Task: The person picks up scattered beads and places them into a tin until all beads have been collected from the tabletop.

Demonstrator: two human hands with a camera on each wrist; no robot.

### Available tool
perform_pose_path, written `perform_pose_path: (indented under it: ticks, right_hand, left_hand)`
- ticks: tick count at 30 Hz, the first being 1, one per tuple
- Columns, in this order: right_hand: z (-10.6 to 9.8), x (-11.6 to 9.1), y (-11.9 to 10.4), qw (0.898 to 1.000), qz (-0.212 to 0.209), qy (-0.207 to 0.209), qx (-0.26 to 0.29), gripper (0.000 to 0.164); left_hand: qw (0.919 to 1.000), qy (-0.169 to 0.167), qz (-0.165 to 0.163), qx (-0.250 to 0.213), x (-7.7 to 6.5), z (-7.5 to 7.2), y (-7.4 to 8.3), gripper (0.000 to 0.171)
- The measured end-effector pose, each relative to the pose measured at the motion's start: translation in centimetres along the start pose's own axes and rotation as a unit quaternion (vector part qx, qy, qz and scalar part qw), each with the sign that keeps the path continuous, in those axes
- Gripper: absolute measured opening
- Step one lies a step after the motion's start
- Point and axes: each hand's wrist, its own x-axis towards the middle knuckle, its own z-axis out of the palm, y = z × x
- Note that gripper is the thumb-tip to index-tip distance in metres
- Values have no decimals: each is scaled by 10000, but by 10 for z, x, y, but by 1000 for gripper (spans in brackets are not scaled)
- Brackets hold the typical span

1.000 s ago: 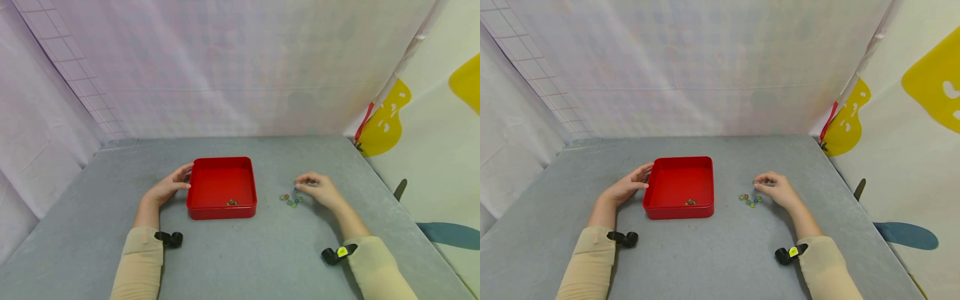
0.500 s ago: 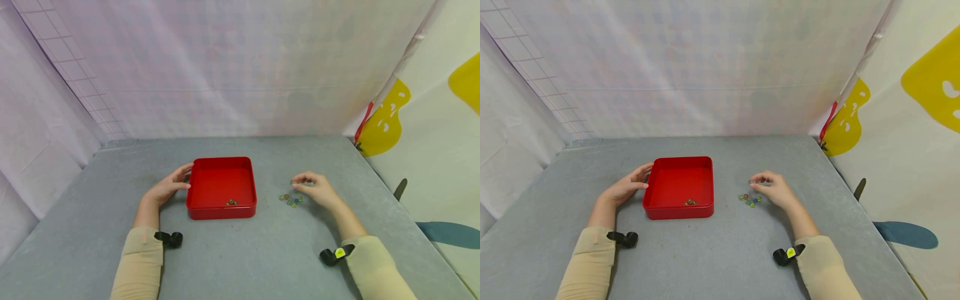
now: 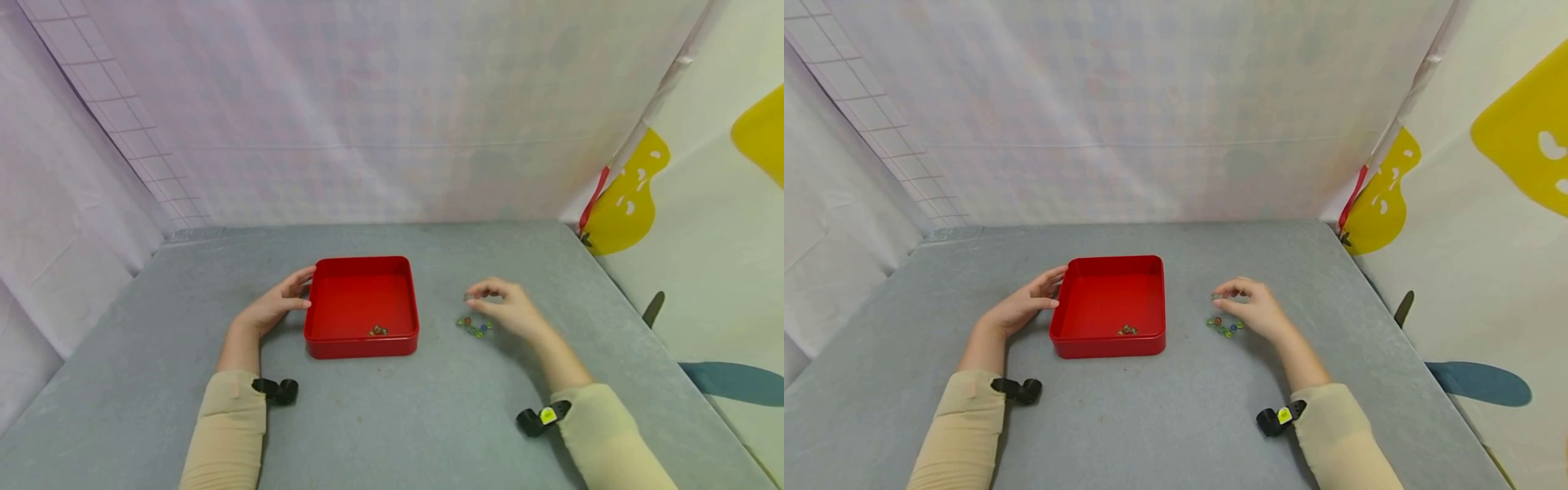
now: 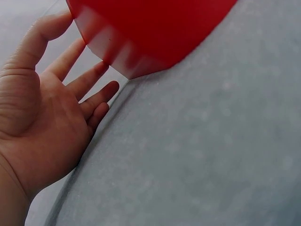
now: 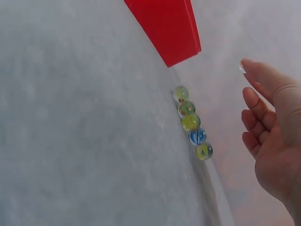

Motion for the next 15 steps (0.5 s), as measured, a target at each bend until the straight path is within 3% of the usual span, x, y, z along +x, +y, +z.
perform_pose_path:
  ticks: [7,15]
  right_hand:
    - [7,9,21,10000,3,-78,0,17]
    - [15,17,14,9997,-28,-184,137,17]
  left_hand:
    - [10000,26,-28,18,0,1,1,70]
    - [10000,15,-33,39,-1,1,2,70]
